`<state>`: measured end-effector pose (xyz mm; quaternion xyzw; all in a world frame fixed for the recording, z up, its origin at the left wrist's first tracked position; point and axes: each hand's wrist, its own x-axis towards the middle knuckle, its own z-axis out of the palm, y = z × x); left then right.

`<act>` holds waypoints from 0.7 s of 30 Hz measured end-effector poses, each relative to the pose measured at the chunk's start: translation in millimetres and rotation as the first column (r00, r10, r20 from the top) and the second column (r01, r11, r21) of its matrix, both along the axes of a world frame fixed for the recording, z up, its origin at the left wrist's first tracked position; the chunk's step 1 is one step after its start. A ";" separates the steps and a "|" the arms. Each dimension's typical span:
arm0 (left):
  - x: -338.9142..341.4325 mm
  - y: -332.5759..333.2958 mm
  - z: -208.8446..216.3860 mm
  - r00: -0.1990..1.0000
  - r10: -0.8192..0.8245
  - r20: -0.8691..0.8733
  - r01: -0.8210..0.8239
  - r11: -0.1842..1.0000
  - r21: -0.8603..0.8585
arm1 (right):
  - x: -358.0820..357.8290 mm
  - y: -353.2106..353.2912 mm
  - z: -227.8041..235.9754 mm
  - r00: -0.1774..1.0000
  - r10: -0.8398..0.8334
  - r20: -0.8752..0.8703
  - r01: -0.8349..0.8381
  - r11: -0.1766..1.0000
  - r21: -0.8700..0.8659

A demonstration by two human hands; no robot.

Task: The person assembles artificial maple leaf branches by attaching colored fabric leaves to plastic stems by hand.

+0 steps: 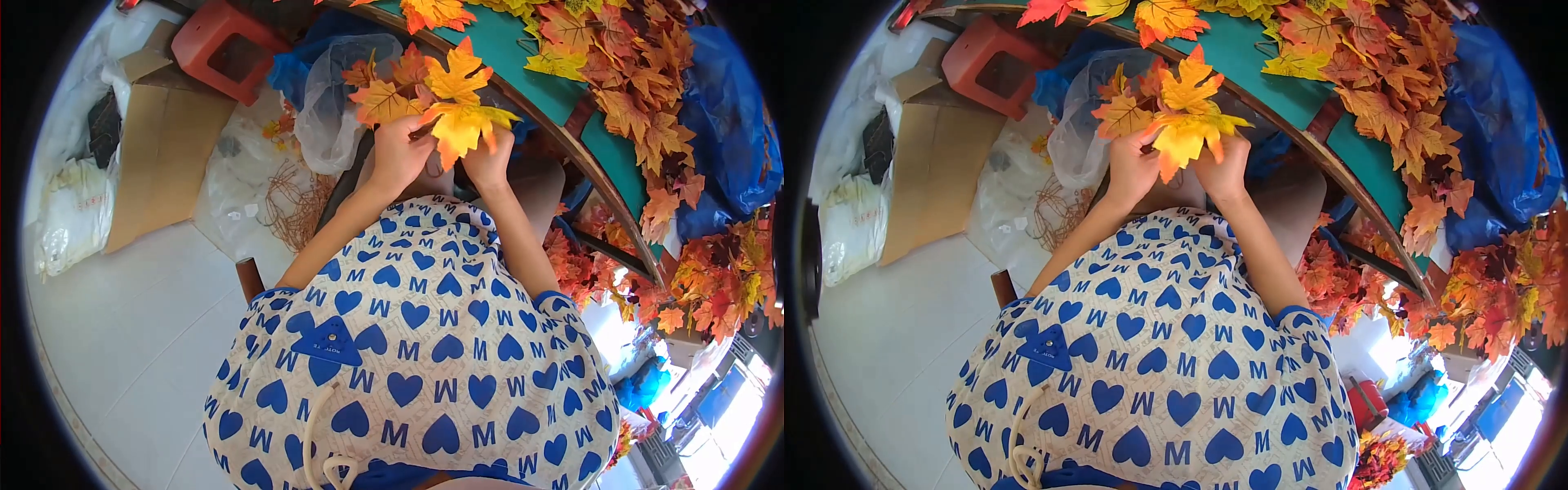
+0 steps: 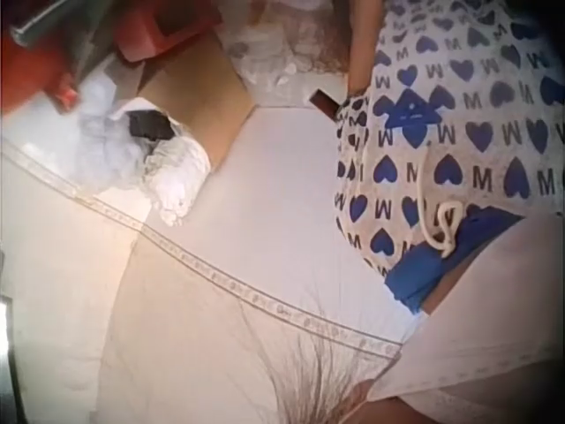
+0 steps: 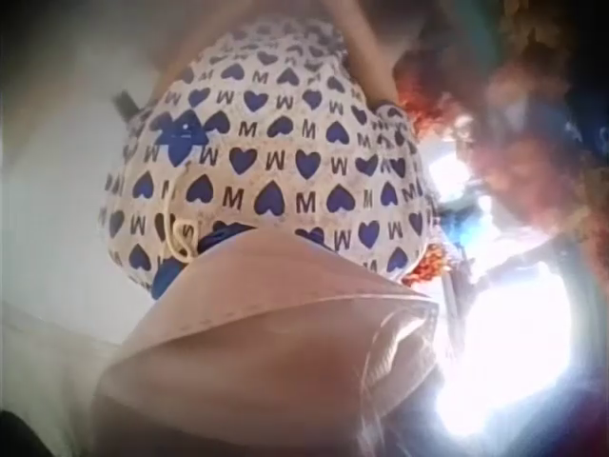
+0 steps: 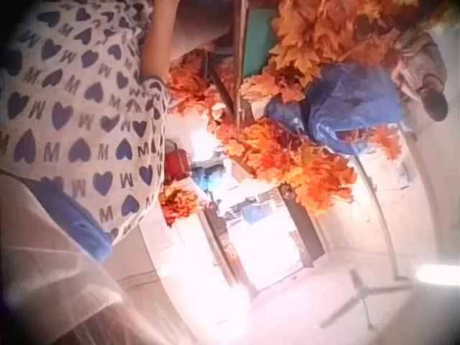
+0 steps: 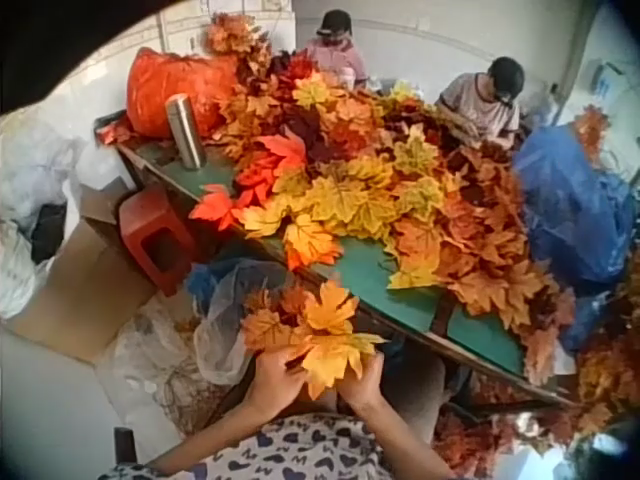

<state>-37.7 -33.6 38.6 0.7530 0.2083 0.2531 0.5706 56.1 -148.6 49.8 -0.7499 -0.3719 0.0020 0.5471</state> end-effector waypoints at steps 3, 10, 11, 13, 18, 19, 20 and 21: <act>1.7 -4.6 2.6 0.999 0.035 0.018 -0.029 0.962 -0.272 | -2.7 -1.5 -3.2 0.991 0.012 -0.133 0.001 0.995 0.103; 1.5 -7.4 6.5 0.981 0.120 0.153 -0.121 0.993 -0.003 | -9.1 1.5 -33.7 0.901 0.052 -0.431 0.087 0.951 0.298; 0.3 -7.5 7.0 0.981 0.120 0.155 -0.132 0.989 0.066 | -11.0 1.2 -37.5 0.877 0.062 -0.477 0.122 0.930 0.345; -0.2 -8.4 10.6 0.979 0.120 0.167 -0.139 0.985 0.104 | -11.7 -3.4 -43.3 0.836 0.153 -0.528 0.077 0.918 0.388; 0.7 -9.2 1.4 0.970 0.142 0.197 -0.178 0.968 0.179 | -21.3 -0.3 -41.4 0.610 0.282 -0.741 0.242 0.824 0.512; -0.3 -5.6 -5.4 0.979 0.109 0.170 -0.144 0.967 0.209 | -14.5 -5.1 -39.7 0.430 0.430 -0.794 0.213 0.807 0.551; -1.3 -3.9 -10.8 0.987 0.076 0.142 -0.108 0.965 0.238 | -11.5 -6.6 -38.1 0.431 0.428 -0.794 0.215 0.806 0.551; -0.3 -4.5 -9.8 0.987 0.072 0.141 -0.105 0.966 0.237 | -8.9 -7.4 -36.6 0.662 0.280 -0.695 0.082 0.895 0.438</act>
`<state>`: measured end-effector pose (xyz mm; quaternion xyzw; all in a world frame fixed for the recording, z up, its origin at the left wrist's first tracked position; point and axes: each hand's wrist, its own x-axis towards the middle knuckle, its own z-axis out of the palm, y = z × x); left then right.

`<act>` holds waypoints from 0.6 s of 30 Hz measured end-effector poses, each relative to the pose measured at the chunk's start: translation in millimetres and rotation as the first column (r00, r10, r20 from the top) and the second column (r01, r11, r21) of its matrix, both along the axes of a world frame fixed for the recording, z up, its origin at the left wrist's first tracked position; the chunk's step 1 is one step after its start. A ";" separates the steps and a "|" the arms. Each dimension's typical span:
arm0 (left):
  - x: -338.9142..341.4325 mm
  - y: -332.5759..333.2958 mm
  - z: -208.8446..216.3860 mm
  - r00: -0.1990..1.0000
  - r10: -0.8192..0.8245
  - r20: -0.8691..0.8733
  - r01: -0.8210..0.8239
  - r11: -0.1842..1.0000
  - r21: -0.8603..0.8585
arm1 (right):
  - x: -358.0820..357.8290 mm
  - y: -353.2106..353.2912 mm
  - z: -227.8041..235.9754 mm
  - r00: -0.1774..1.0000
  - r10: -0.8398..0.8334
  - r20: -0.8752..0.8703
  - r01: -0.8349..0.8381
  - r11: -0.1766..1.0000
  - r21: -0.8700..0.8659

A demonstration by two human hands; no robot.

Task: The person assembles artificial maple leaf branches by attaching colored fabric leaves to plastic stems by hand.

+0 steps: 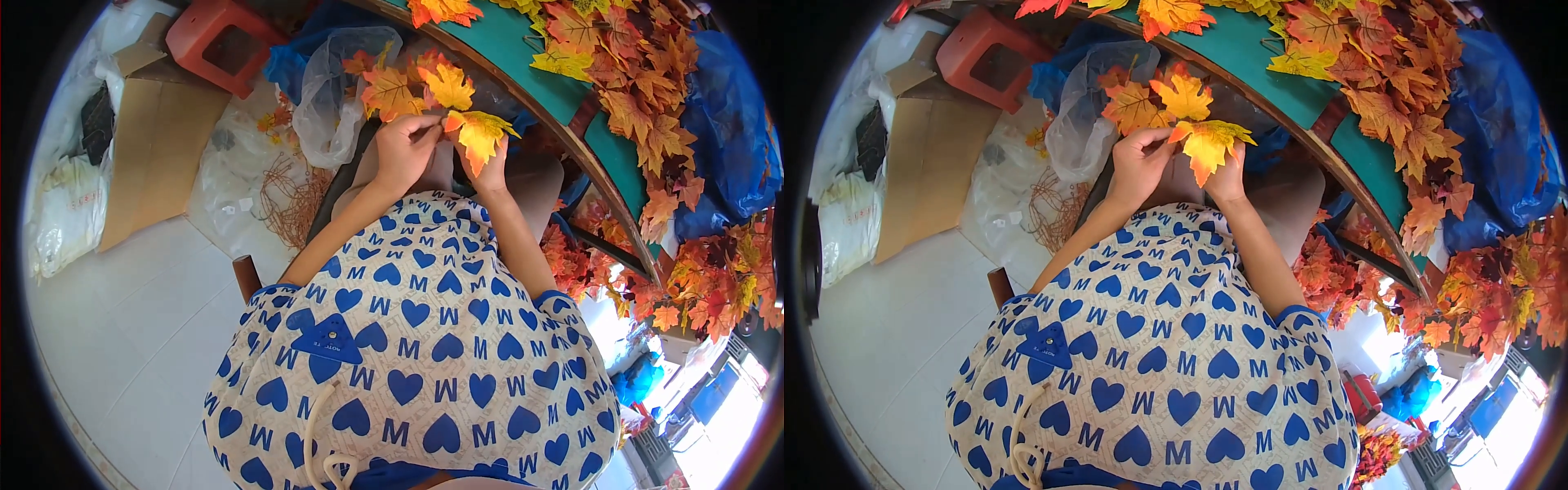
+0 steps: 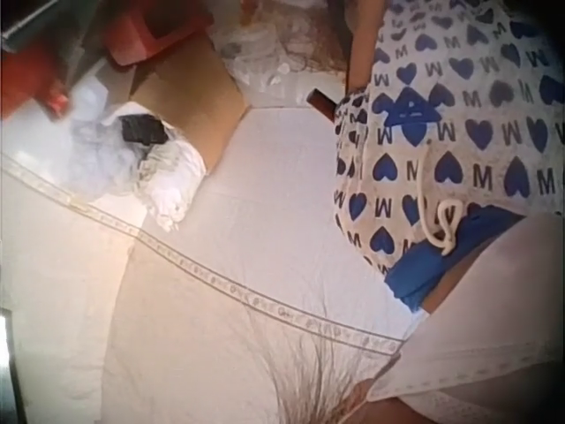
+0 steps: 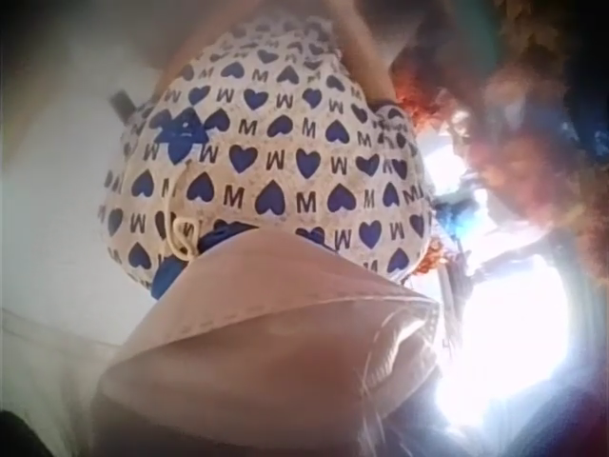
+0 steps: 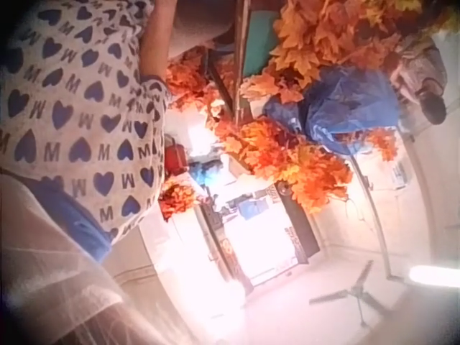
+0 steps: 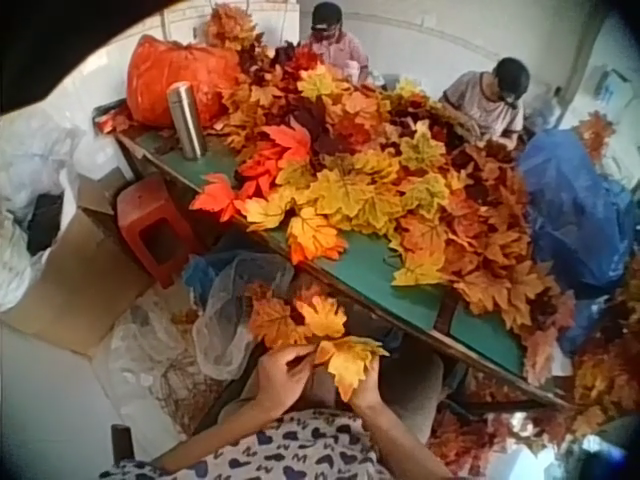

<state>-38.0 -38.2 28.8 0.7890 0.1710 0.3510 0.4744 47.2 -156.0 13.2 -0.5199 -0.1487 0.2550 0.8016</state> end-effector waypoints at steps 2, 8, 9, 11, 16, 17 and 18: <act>0.1 -1.3 6.0 0.990 -0.087 -0.107 -0.010 0.728 -0.685 | 3.0 2.0 23.1 0.692 0.084 0.717 0.227 0.918 -0.326; -6.9 24.3 -2.4 0.969 -0.225 0.103 0.178 0.344 -0.922 | 10.7 -12.4 24.3 0.860 -0.445 0.250 0.463 0.886 -0.018; -8.0 23.1 -1.8 0.968 -0.244 0.063 0.143 0.325 -0.935 | 9.1 -13.6 19.6 0.858 -0.449 0.247 0.467 0.884 -0.017; -8.3 22.2 -11.0 0.975 -0.202 0.091 0.151 0.306 -0.940 | 4.6 -12.3 9.7 0.918 -0.396 0.027 0.375 0.886 0.274; -18.8 36.0 -17.3 0.900 -0.352 -0.257 0.115 0.760 -0.640 | -21.2 1.7 22.4 0.978 -0.208 -0.001 0.206 0.968 -0.147; -19.6 34.7 -16.4 0.896 -0.358 -0.263 0.117 0.762 -0.637 | -22.4 2.5 18.7 0.980 -0.197 -0.027 0.188 0.962 -0.200; -20.2 31.9 -14.1 0.915 -0.326 -0.239 0.111 0.772 -0.626 | -21.8 2.5 13.9 0.982 -0.168 -0.086 0.148 0.969 -0.199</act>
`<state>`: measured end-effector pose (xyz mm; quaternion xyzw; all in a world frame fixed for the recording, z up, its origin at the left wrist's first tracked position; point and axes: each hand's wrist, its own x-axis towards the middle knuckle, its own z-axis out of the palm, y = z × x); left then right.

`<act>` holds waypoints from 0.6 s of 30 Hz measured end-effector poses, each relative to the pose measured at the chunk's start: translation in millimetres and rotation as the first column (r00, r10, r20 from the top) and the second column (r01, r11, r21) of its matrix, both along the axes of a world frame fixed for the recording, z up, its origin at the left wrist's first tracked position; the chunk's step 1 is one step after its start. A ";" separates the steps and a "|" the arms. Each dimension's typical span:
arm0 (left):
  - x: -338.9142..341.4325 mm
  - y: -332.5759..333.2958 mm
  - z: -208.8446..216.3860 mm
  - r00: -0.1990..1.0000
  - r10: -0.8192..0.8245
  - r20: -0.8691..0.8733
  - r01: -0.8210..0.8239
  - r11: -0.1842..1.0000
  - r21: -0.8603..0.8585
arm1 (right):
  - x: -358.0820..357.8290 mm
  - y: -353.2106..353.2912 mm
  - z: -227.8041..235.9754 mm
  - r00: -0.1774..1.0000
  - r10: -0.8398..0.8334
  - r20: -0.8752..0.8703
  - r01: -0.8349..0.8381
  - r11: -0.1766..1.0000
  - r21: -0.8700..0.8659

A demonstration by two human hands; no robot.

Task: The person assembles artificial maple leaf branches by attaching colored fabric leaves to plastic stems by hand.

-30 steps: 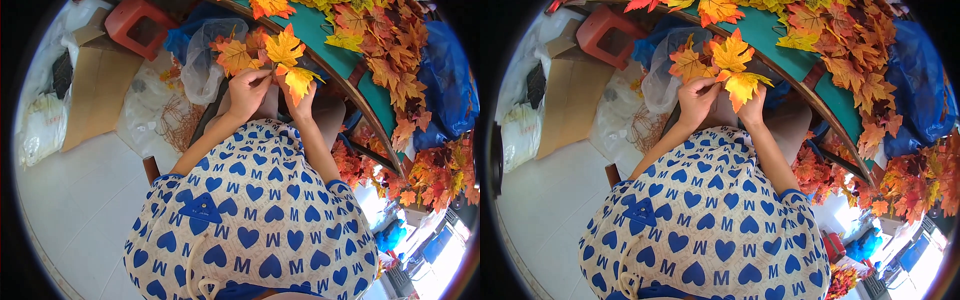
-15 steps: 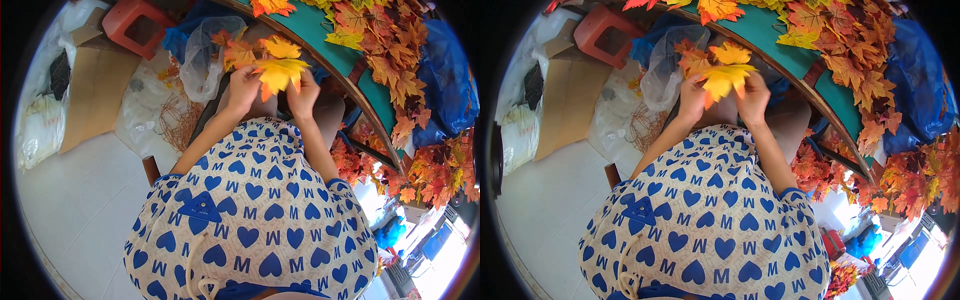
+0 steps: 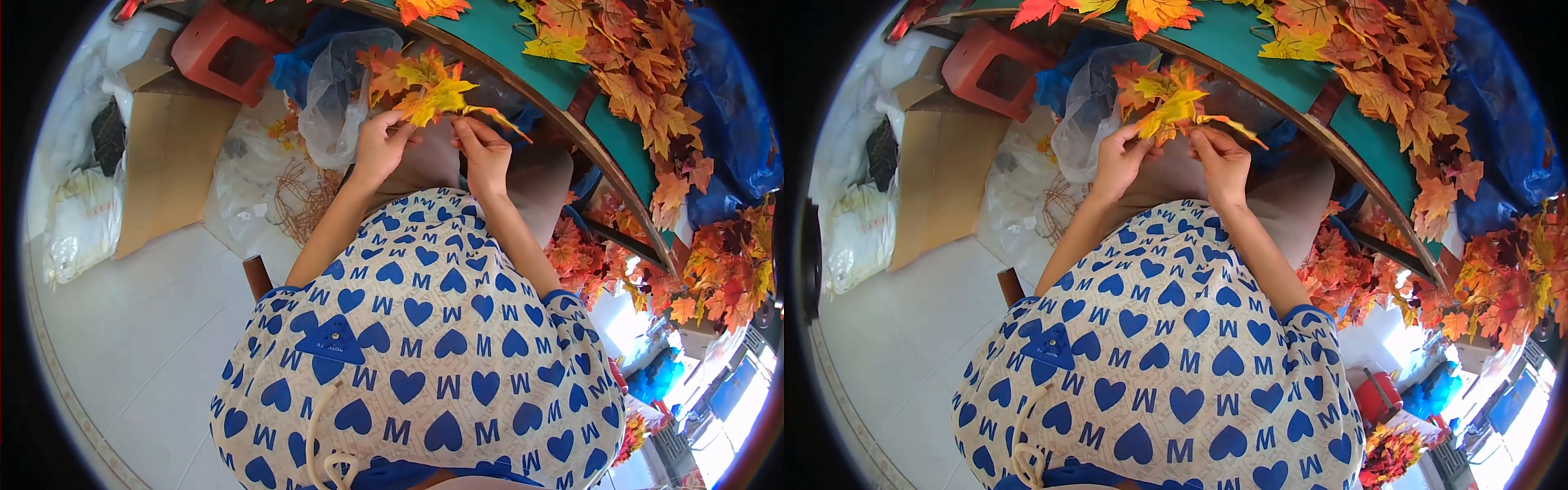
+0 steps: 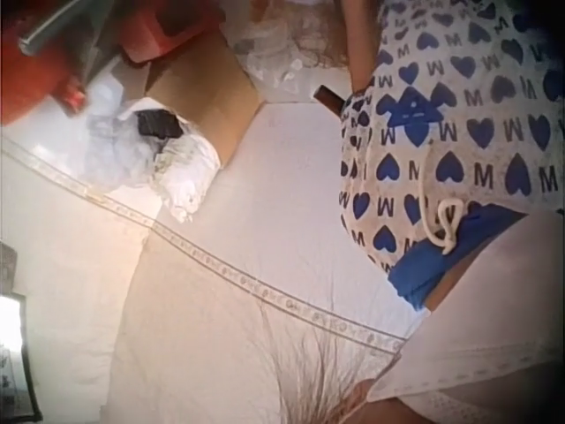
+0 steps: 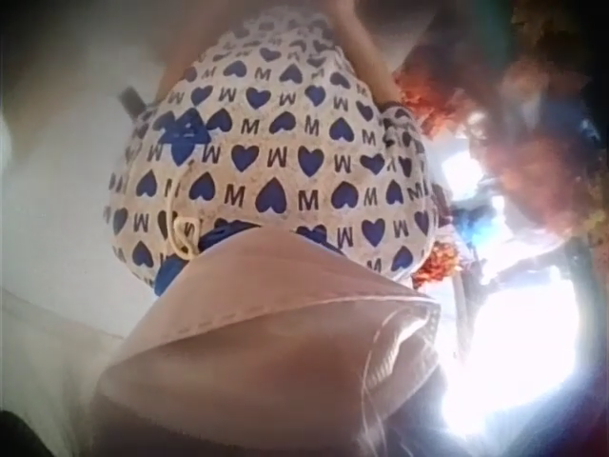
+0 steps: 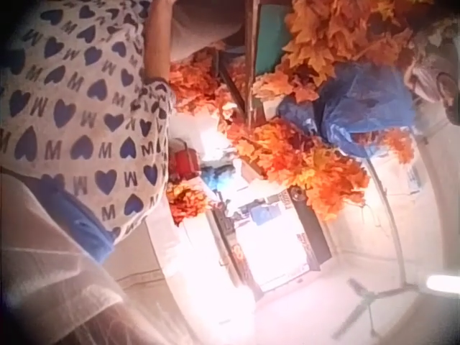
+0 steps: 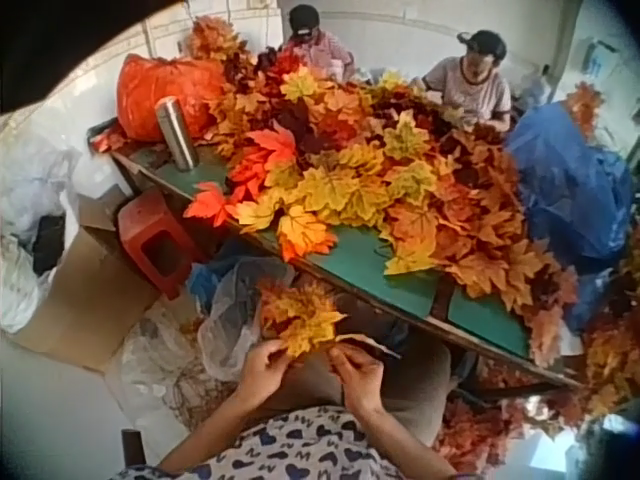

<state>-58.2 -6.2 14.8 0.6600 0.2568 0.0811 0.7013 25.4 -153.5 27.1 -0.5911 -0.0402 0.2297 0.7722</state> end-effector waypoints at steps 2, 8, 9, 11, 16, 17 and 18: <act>1.2 -5.6 0.6 0.999 0.027 0.026 -0.028 1.000 0.011 | 1.4 0.1 -8.3 0.998 0.025 -0.062 -0.024 1.000 0.014; 11.5 -13.6 10.4 0.986 0.145 0.080 -0.093 0.885 -0.457 | 5.6 8.6 -11.4 0.955 0.028 -0.296 0.037 0.977 0.208; 11.9 -14.1 9.3 0.984 0.122 0.128 -0.028 0.822 -0.569 | 3.8 9.6 -10.6 0.939 0.030 -0.342 0.048 0.975 0.219; 13.9 -17.2 7.8 0.979 0.104 0.178 0.043 0.743 -0.668 | 2.2 10.0 -9.1 0.922 0.032 -0.386 0.062 0.972 0.228; 19.4 -25.0 11.1 0.949 0.216 0.229 -0.031 0.788 -0.615 | 0.9 8.6 -4.2 0.903 0.088 -0.421 0.038 0.958 0.283; 19.6 -25.8 10.6 0.949 0.217 0.229 -0.031 0.787 -0.616 | 0.5 8.7 -3.8 0.903 0.089 -0.421 0.038 0.958 0.283; 19.9 -26.9 12.5 0.949 0.226 0.220 -0.043 0.785 -0.618 | -0.1 9.0 -3.8 0.902 0.082 -0.424 0.046 0.958 0.282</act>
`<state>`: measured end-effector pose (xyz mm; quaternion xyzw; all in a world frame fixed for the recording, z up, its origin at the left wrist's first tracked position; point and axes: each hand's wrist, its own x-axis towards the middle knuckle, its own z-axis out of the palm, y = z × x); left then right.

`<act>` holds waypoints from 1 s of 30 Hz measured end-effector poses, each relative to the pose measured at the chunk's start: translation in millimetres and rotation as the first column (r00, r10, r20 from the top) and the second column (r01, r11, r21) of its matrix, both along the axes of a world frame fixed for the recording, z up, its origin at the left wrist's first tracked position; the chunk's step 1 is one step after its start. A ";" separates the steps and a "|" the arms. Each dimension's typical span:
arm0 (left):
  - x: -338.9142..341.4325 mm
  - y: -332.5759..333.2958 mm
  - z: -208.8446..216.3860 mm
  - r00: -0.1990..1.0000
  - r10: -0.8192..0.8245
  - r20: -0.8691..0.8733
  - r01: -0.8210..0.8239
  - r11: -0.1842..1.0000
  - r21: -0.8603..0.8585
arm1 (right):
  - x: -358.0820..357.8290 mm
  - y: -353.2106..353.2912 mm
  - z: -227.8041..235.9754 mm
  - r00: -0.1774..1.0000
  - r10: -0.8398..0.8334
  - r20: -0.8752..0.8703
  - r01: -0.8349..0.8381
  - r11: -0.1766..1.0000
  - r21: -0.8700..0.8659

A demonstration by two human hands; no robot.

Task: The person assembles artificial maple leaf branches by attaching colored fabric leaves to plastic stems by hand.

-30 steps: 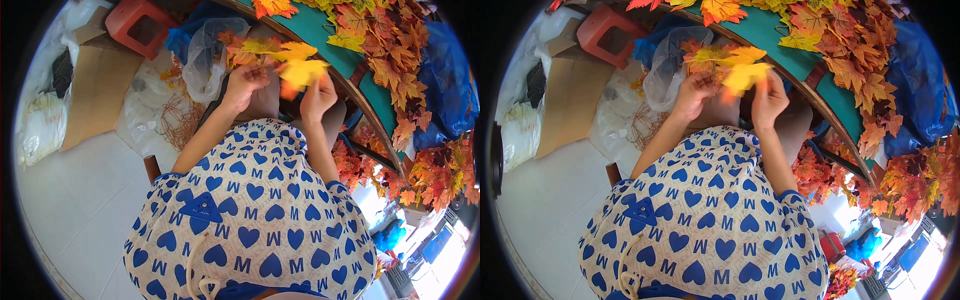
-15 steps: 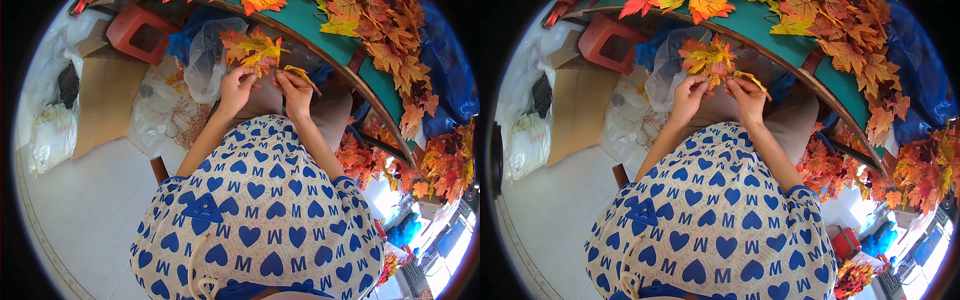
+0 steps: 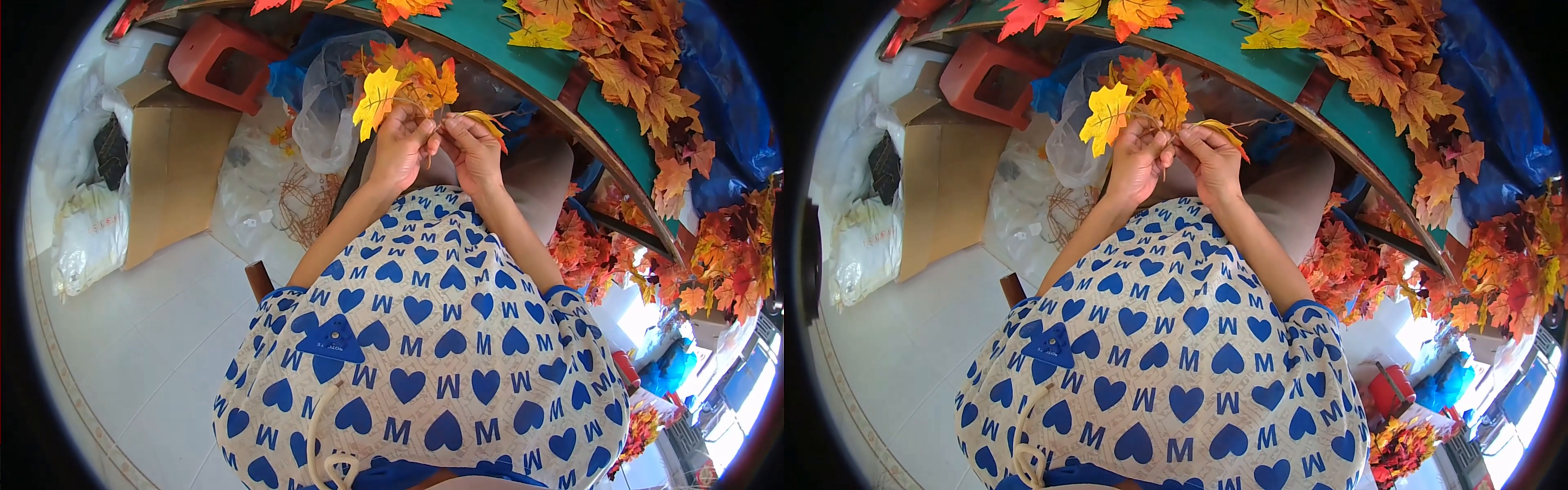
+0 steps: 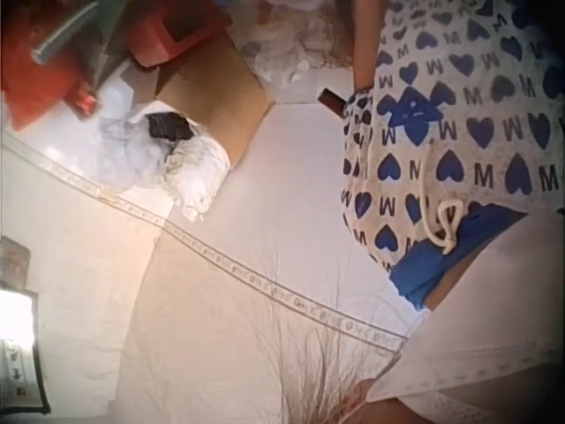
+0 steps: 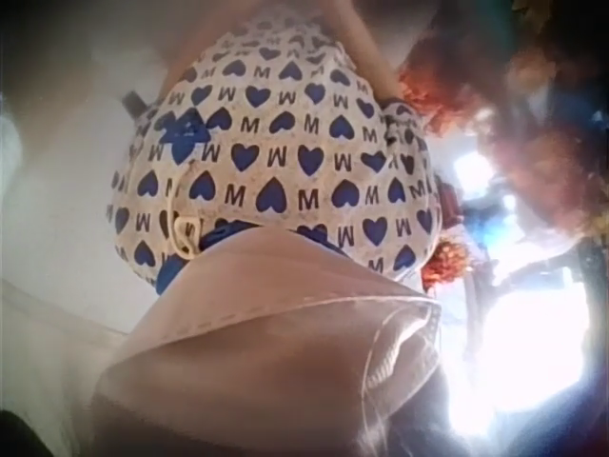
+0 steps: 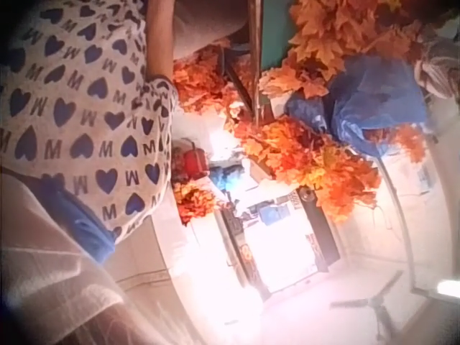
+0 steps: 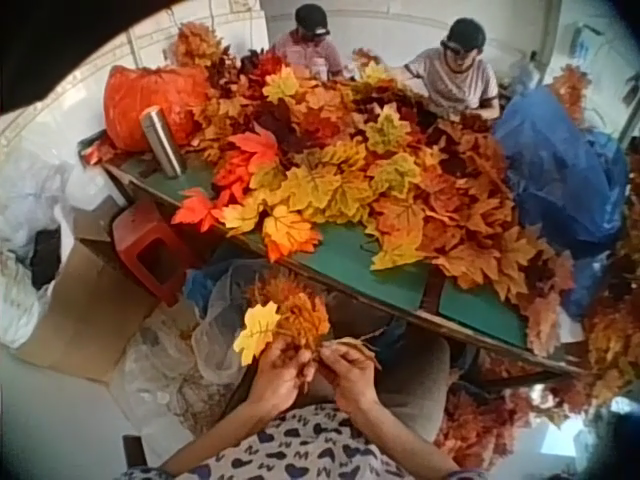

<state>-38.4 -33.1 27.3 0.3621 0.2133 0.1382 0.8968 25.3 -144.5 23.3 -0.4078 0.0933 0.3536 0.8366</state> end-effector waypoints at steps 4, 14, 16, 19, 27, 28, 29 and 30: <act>-1.7 -0.6 -1.8 1.000 -0.013 0.012 0.013 1.000 -0.004 | -0.7 -0.8 0.1 1.000 -0.006 -0.001 0.006 1.000 0.003; -1.3 -3.5 -4.9 1.000 -0.020 0.009 0.020 1.000 0.008 | -0.3 -3.2 -5.0 1.000 0.024 -0.003 -0.024 1.000 -0.008; -0.6 -4.4 -4.2 1.000 -0.010 0.004 0.010 1.000 0.004 | -0.4 -3.4 -4.4 1.000 0.024 0.009 -0.024 1.000 -0.013; 2.3 -6.8 -2.5 1.000 0.019 0.003 -0.019 0.999 0.043 | 0.4 -3.8 -8.8 0.997 0.040 0.059 -0.039 0.999 -0.013; 1.8 -12.6 -10.0 0.994 0.095 0.051 -0.097 0.994 0.045 | -1.6 0.4 -4.3 0.967 0.092 0.236 -0.078 0.995 -0.068; 1.8 -12.8 -11.0 0.994 0.087 0.061 -0.089 0.996 0.031 | -2.7 0.4 -6.5 0.971 0.059 0.230 -0.036 0.994 -0.102; 2.8 -12.5 -12.1 0.994 0.080 0.072 -0.081 0.997 0.018 | -2.3 0.0 -8.6 0.974 0.026 0.225 0.005 0.991 -0.136; 2.2 -12.5 -11.4 0.993 0.079 0.084 -0.080 0.997 0.018 | -1.0 -2.6 -8.3 0.979 0.031 0.200 -0.004 0.991 -0.131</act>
